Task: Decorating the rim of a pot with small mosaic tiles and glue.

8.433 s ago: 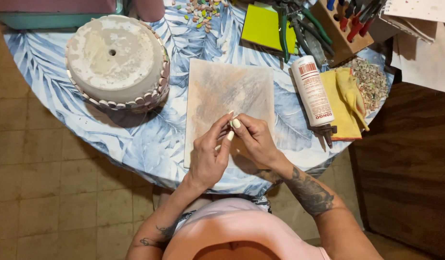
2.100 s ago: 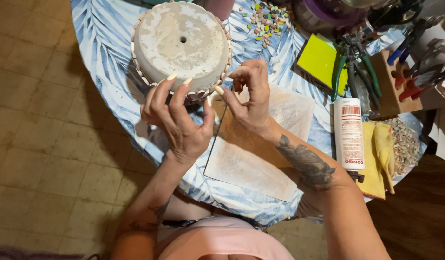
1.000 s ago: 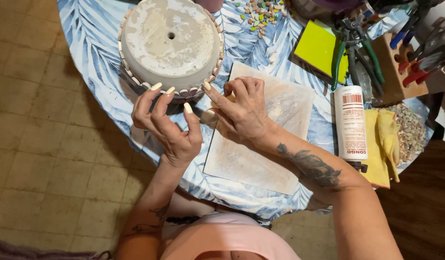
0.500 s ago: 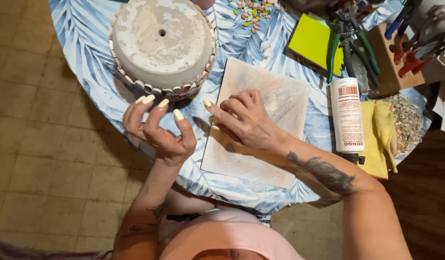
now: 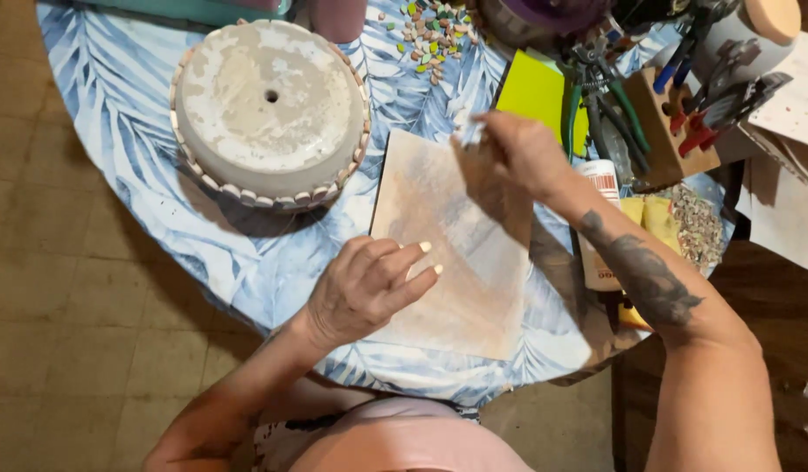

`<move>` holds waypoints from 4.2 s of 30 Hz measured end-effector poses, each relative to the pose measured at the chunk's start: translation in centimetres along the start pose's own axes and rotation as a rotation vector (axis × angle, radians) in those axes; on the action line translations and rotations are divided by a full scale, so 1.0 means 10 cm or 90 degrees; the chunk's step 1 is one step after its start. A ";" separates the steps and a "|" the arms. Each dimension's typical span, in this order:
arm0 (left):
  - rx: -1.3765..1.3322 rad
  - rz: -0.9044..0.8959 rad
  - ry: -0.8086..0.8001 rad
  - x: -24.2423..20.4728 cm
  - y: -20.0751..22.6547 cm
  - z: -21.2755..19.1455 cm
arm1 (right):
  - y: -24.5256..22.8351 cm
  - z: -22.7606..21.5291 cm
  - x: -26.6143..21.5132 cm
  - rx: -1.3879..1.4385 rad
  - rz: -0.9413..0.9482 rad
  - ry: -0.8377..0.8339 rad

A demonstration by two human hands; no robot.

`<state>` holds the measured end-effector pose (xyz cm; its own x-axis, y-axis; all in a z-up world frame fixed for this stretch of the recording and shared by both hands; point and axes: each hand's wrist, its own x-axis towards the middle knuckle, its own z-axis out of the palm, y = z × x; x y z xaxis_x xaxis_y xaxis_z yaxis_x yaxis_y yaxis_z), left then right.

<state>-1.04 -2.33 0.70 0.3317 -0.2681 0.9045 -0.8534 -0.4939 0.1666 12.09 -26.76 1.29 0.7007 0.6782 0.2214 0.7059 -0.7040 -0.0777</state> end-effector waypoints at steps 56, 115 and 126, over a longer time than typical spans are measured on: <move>-0.182 -0.216 -0.221 -0.07 -0.15 -0.02 | 1.14 0.98 1.51 -0.274 0.062 0.177; 0.016 -0.199 -0.462 -0.24 0.67 -0.17 | -1.36 -0.06 -1.28 -0.032 0.042 0.048; 0.054 -0.192 -0.572 -0.24 0.67 -0.22 | -1.04 0.45 -0.09 -0.061 0.028 0.115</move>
<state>-8.39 -3.21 0.51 0.7486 -0.6375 0.1820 -0.6608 -0.6955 0.2822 4.64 -19.12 -2.46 0.6946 0.6041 0.3906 0.6564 -0.7544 -0.0003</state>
